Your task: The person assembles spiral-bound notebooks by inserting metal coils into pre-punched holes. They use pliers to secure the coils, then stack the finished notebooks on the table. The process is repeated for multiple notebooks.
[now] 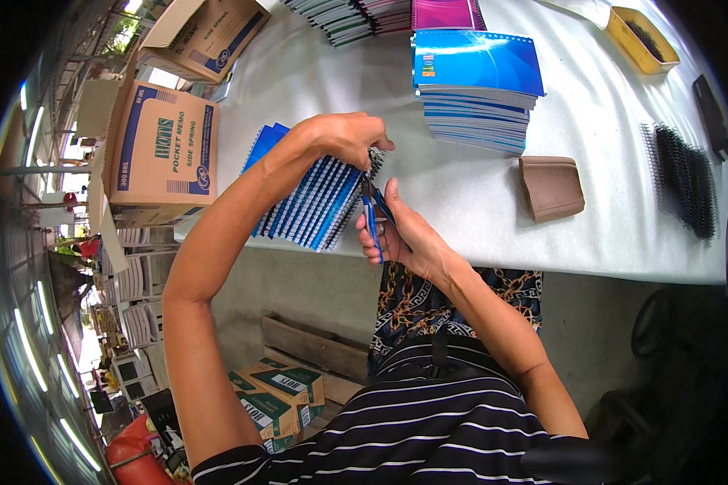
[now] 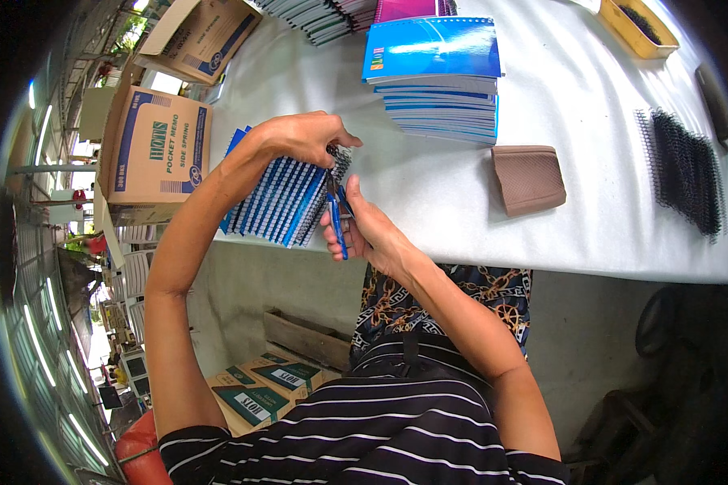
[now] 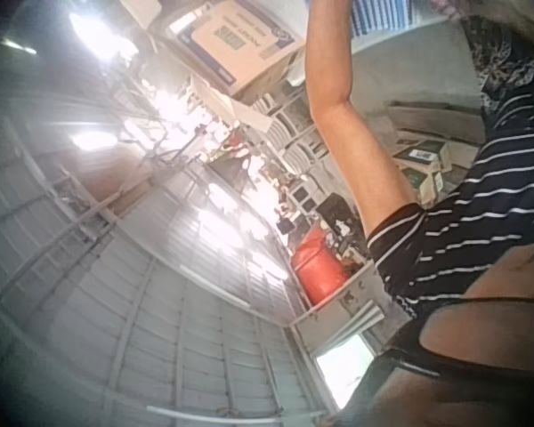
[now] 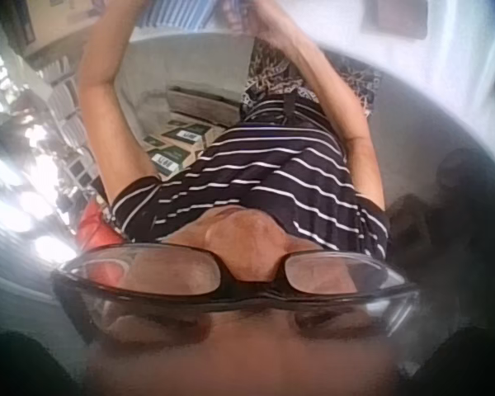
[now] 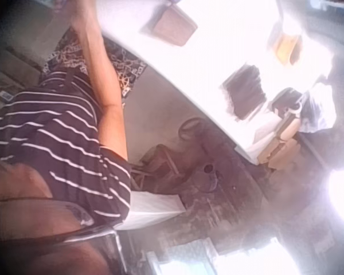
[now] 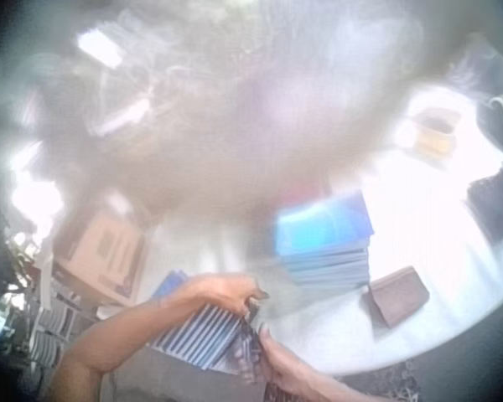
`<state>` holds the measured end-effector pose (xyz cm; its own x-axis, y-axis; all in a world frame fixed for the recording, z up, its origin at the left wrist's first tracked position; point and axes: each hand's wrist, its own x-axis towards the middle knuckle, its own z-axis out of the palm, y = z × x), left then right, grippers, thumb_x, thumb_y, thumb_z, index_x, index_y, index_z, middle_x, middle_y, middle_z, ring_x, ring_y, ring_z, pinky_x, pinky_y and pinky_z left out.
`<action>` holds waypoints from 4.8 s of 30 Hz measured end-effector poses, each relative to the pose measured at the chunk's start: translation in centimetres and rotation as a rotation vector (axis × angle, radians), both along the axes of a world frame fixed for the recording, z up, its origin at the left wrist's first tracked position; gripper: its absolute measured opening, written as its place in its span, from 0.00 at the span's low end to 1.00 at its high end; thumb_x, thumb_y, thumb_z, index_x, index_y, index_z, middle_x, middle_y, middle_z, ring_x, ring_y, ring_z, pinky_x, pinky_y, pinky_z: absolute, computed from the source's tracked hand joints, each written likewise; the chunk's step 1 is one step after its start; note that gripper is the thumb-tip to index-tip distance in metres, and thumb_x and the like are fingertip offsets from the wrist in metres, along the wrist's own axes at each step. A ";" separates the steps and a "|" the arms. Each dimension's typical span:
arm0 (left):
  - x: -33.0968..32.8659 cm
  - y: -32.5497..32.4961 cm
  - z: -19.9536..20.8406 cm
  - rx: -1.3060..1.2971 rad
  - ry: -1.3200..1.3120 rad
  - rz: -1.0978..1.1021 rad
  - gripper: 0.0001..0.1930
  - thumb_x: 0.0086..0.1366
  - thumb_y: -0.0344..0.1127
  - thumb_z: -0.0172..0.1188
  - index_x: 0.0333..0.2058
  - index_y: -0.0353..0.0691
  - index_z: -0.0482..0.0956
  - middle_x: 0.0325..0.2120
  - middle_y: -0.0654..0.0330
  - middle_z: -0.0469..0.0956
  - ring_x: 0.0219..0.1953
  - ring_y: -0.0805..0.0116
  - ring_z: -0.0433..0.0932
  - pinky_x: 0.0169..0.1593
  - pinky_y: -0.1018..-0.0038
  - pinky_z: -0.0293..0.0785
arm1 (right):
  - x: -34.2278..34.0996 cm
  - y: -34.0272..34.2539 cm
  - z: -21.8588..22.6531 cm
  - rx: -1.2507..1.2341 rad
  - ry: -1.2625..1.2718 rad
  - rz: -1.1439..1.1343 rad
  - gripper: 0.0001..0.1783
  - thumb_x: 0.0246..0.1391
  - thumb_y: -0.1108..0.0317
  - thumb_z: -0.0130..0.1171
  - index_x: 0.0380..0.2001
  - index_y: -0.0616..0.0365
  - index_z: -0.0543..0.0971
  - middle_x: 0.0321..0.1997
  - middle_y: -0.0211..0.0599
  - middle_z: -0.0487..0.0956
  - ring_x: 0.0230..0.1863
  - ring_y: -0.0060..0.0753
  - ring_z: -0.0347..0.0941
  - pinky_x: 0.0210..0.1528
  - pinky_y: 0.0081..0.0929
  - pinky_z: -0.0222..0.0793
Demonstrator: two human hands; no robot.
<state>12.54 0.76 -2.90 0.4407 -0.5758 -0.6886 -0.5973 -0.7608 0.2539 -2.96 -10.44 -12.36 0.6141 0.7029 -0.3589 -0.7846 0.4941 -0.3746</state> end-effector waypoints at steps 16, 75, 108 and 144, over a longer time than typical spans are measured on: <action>0.5 0.6 -1.5 -0.144 0.000 0.081 0.31 0.46 0.29 0.64 0.54 0.30 0.74 0.42 0.39 0.79 0.45 0.48 0.80 0.50 0.66 0.76 | 1.0 -1.2 0.1 -0.095 0.020 0.034 0.43 0.59 0.28 0.26 0.30 0.59 0.74 0.22 0.33 0.73 0.23 0.29 0.71 0.32 0.31 0.74; -2.5 0.2 -3.0 -0.124 -0.391 0.120 0.29 0.44 0.22 0.57 0.50 0.35 0.78 0.41 0.40 0.79 0.44 0.45 0.80 0.51 0.61 0.75 | 1.5 -0.9 -0.4 -0.146 0.195 0.157 0.44 0.60 0.28 0.29 0.31 0.65 0.71 0.25 0.39 0.71 0.25 0.36 0.69 0.30 0.35 0.74; -3.3 0.3 -3.8 -0.201 -0.490 0.066 0.27 0.45 0.19 0.52 0.48 0.34 0.79 0.37 0.41 0.80 0.40 0.42 0.79 0.46 0.57 0.76 | 0.8 -2.4 1.1 -0.274 0.171 0.133 0.37 0.62 0.31 0.36 0.26 0.59 0.68 0.17 0.26 0.62 0.16 0.20 0.53 0.16 0.19 0.49; -30.1 5.0 -9.3 -0.926 -0.923 0.861 0.21 0.61 0.17 0.54 0.54 0.30 0.73 0.55 0.49 0.73 0.62 0.48 0.66 0.62 0.59 0.66 | 4.1 -3.1 -1.8 -1.582 -1.868 -0.411 0.13 0.54 0.62 0.59 0.39 0.55 0.72 0.44 0.44 0.71 0.48 0.45 0.67 0.46 0.41 0.62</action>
<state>-17.57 5.72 -12.18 0.9014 0.0082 0.4329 -0.2882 -0.7347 0.6141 1.11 -13.50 -14.14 0.7340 0.4020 0.5473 0.6258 -0.7134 -0.3153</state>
